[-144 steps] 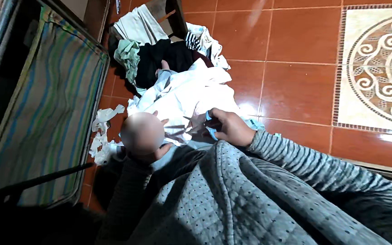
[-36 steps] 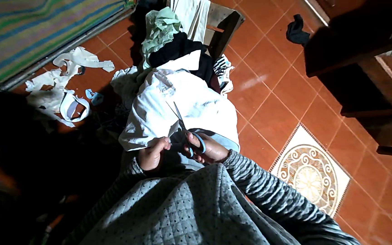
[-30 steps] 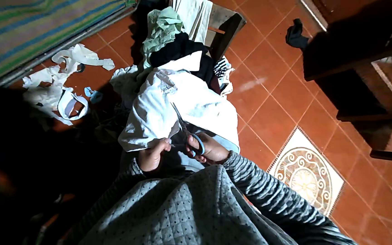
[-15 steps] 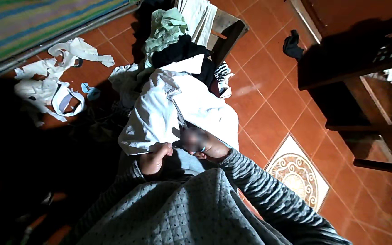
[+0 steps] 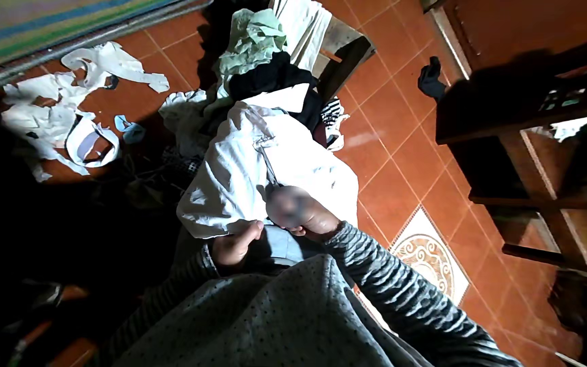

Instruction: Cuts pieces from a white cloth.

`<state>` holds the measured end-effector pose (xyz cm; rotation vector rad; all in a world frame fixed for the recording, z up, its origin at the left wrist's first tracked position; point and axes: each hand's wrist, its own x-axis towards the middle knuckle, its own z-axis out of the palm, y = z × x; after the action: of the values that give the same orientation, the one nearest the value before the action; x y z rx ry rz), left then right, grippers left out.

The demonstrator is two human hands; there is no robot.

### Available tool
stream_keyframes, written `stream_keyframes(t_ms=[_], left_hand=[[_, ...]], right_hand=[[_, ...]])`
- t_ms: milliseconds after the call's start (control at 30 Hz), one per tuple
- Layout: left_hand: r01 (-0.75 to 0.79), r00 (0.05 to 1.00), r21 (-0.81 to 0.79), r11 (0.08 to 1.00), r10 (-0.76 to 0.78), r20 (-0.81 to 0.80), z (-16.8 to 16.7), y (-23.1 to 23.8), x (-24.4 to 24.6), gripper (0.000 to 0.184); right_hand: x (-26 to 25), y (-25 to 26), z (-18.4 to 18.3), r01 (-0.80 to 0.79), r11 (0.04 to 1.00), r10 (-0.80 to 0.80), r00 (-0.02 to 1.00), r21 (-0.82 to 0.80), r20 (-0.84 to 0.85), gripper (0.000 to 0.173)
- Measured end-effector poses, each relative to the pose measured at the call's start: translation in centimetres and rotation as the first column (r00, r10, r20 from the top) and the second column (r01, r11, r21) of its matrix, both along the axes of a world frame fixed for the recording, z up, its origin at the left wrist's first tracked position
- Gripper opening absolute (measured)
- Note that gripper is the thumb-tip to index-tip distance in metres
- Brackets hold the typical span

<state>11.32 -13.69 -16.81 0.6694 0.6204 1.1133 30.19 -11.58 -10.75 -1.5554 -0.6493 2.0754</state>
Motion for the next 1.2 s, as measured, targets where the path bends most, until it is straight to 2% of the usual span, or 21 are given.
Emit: stream_keyframes(t_ms=[300, 700, 933, 1067, 1200], left_hand=[[0.049, 0.999, -0.102, 0.994, -0.048, 0.017, 0.7, 0.0, -0.3, 0.028], [0.006, 1.0, -0.205, 0.979, -0.003, 0.017, 1.2, -0.4, -0.2, 0.024], [-0.023, 0.999, -0.248, 0.969, 0.033, 0.037, 0.9, -0.6, 0.0, 0.02], [-0.007, 0.999, -0.24, 0.971, 0.017, 0.039, 0.8, -0.5, -0.1, 0.021], [0.016, 0.999, -0.215, 0.976, -0.007, 0.041, 0.6, -0.5, -0.3, 0.018]], right_hand=[[-0.6, 0.8, -0.5, -0.009, 1.0, 0.01, 0.999, 0.011, -0.042, 0.044], [0.1, 1.0, -0.9, -0.021, 0.998, 0.024, 0.999, 0.057, -0.039, 0.038], [-0.1, 0.8, -0.7, 0.028, 0.996, -0.031, 0.999, 0.09, 0.032, 0.024], [-0.7, 1.2, -0.4, 0.027, 0.998, -0.029, 0.999, 0.053, 0.038, 0.024], [-1.1, 2.2, -0.7, 0.045, 0.999, -0.046, 0.999, 0.027, 0.011, 0.032]])
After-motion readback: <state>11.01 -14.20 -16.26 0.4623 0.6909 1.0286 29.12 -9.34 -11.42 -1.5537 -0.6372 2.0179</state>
